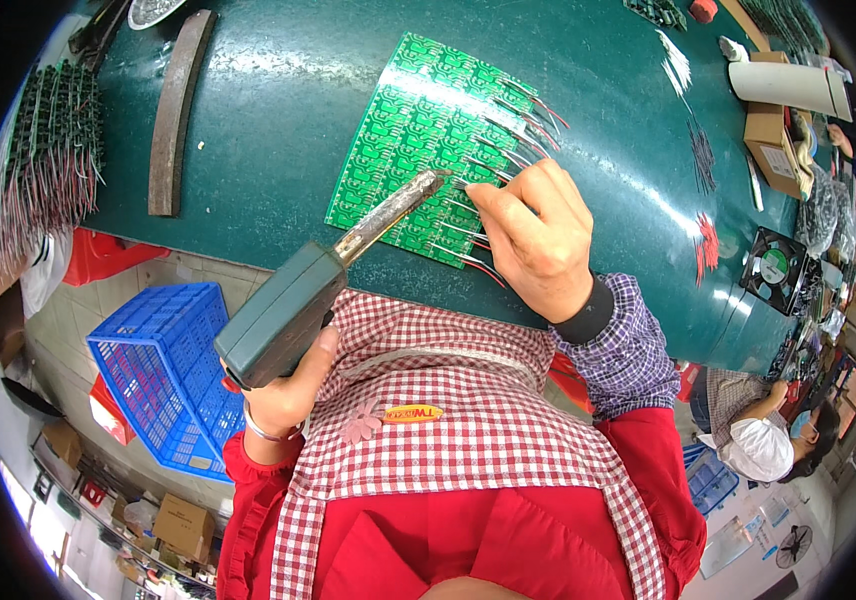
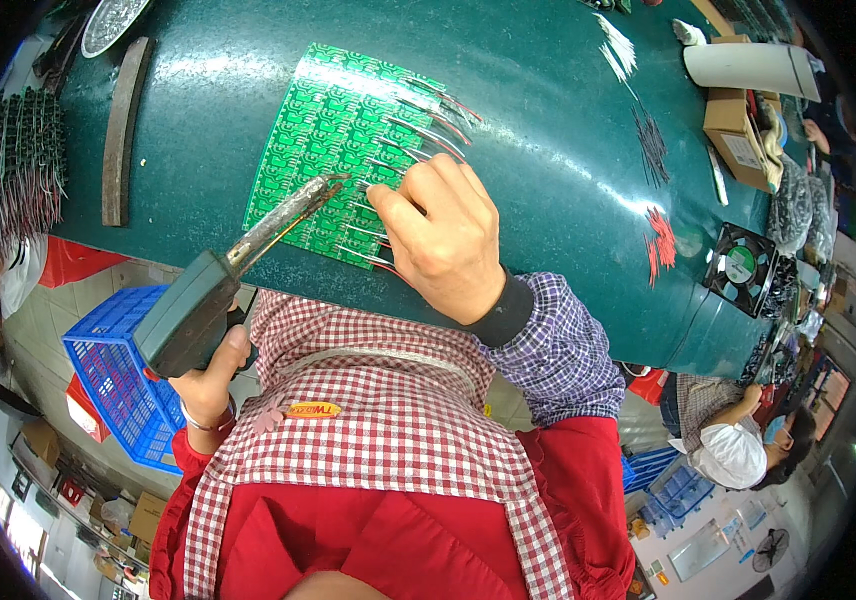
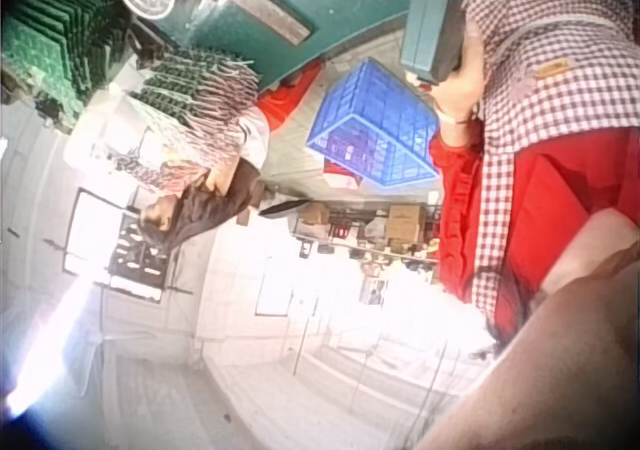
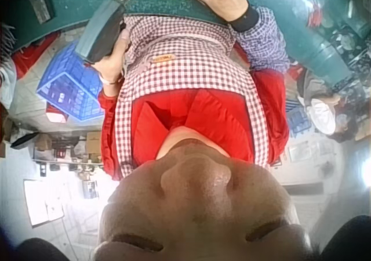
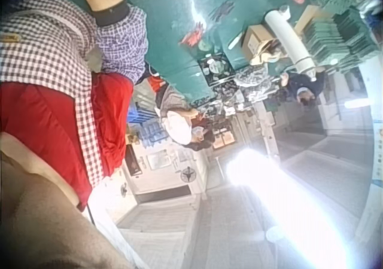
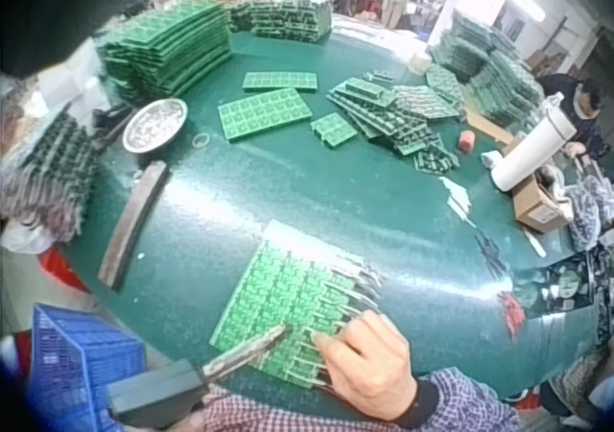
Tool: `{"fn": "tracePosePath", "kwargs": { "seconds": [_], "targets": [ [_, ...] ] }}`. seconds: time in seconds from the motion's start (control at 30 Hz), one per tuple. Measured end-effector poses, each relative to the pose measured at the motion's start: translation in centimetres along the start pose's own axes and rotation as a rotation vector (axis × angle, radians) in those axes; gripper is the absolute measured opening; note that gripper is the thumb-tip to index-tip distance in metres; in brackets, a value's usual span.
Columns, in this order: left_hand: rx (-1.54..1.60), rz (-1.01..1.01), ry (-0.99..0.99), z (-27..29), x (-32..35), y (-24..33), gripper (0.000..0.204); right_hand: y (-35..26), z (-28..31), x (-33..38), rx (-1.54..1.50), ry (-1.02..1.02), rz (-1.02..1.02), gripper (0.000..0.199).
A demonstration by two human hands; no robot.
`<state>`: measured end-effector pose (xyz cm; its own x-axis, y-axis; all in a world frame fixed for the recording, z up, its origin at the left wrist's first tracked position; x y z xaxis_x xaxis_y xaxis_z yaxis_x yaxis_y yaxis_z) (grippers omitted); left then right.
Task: The person solders wires onto a circuit board using a soldering tool, picking up individual wires from the table by hand and attaching them to the board.
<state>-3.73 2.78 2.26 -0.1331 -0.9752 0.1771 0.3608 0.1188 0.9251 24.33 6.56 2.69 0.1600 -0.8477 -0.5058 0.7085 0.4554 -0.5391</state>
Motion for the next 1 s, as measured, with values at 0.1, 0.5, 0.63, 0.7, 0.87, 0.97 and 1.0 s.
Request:
{"fn": "tracePosePath", "kwargs": {
  "seconds": [0.1,0.5,0.63,0.7,0.87,0.97,1.0],
  "targets": [
    [-0.004,0.004,-0.012,0.0,0.0,-0.2,0.032,0.0,0.0,0.0,0.0,0.0,-0.008,0.024],
    [0.017,0.112,0.028,0.5,0.6,-0.9,0.035,0.0,0.3,0.1,0.002,0.077,0.021,0.024],
    [0.006,0.097,0.031,0.9,1.2,-0.9,0.037,-0.7,0.3,0.4,-0.023,0.043,0.034,0.026],
    [0.01,0.125,0.041,1.0,1.5,-1.2,0.036,-0.7,0.2,0.5,-0.03,0.026,0.032,0.027],
    [-0.087,-0.038,-0.004,0.9,1.5,-1.0,0.034,-0.8,0.1,0.6,-0.023,-0.015,0.022,0.027],
    [-0.099,-0.017,-0.014,0.9,1.6,-1.0,0.033,-0.7,0.0,0.5,-0.021,-0.013,0.022,0.026],
    [-0.11,-0.02,-0.021,1.0,1.7,-0.9,0.033,-0.7,-0.1,0.5,-0.024,-0.013,0.022,0.026]
  ]
}}
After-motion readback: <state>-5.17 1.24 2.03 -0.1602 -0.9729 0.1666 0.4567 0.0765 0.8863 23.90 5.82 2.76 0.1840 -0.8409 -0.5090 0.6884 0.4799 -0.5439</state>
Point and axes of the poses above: each hand's wrist, its own x-axis away from the middle knuckle, its own z-axis out of the back of the hand, y = z × x, the point moved 5 cm from there along -x, towards the middle knuckle, and after that the axes turned 6 degrees about -x, right-handed, at the moved point
